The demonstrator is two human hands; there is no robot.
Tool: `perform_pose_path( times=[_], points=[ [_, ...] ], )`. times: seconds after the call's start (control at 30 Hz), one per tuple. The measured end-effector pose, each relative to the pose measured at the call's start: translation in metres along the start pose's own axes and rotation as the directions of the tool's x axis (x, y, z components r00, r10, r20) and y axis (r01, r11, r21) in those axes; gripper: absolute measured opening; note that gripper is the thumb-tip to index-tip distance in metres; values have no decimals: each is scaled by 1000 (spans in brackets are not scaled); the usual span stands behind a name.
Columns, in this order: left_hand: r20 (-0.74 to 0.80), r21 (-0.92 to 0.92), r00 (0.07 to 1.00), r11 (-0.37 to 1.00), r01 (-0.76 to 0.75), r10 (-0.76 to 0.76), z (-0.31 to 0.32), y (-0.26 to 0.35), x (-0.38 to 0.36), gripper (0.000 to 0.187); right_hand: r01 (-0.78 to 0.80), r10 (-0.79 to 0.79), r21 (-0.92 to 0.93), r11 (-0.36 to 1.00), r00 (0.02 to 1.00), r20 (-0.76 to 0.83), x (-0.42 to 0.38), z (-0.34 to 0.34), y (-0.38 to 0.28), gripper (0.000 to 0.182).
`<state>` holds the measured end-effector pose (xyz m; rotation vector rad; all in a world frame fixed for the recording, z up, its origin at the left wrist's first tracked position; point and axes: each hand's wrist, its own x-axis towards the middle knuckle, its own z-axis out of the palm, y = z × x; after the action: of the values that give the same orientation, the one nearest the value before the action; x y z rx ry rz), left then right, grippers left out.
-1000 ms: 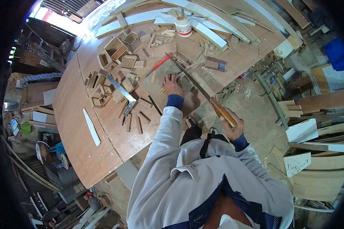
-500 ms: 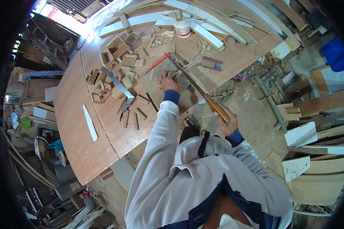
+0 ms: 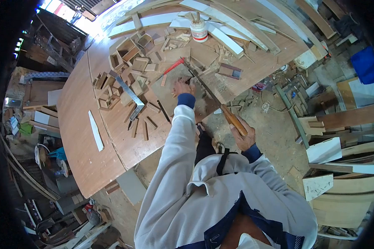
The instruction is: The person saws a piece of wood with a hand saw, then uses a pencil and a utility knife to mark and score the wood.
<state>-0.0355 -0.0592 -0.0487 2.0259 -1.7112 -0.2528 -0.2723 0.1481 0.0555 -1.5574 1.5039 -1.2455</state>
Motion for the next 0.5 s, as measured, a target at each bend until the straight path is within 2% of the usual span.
perform_pose_path(
  times=[0.03, 0.1, 0.13, 0.2, 0.33, 0.4, 0.5],
  points=[
    [6, 3, 1000, 1000, 10, -10, 0, 0, -6, 40, -20, 21, -18, 1000, 1000, 16, -2, -1, 1, 38],
    [-116, 110, 992, 992, 64, -52, 3, 7, -2, 38, -32, 33, -37, 999, 999, 19, -2, -3, 0, 38],
    [-121, 106, 992, 993, 59, -46, 2, 10, 2, 38, -23, 23, -32, 999, 1000, 14, -3, -6, -3, 38],
    [56, 52, 987, 987, 150, -153, -12, 16, 2, 40, -16, 17, -24, 1000, 1000, 15, -9, -10, -5, 39],
    [76, 37, 982, 984, 172, -174, -11, 17, 5, 37, -6, 6, 5, 1000, 999, 42, -17, -17, -4, 40],
    [93, 35, 965, 969, 244, -246, -10, 19, 8, 33, 8, -9, 29, 1000, 999, 44, -18, -20, -5, 40],
    [116, 6, 964, 971, 240, -239, -7, 14, 11, 31, -36, 34, 18, 999, 996, 78, -18, -21, -7, 40]
  ],
)
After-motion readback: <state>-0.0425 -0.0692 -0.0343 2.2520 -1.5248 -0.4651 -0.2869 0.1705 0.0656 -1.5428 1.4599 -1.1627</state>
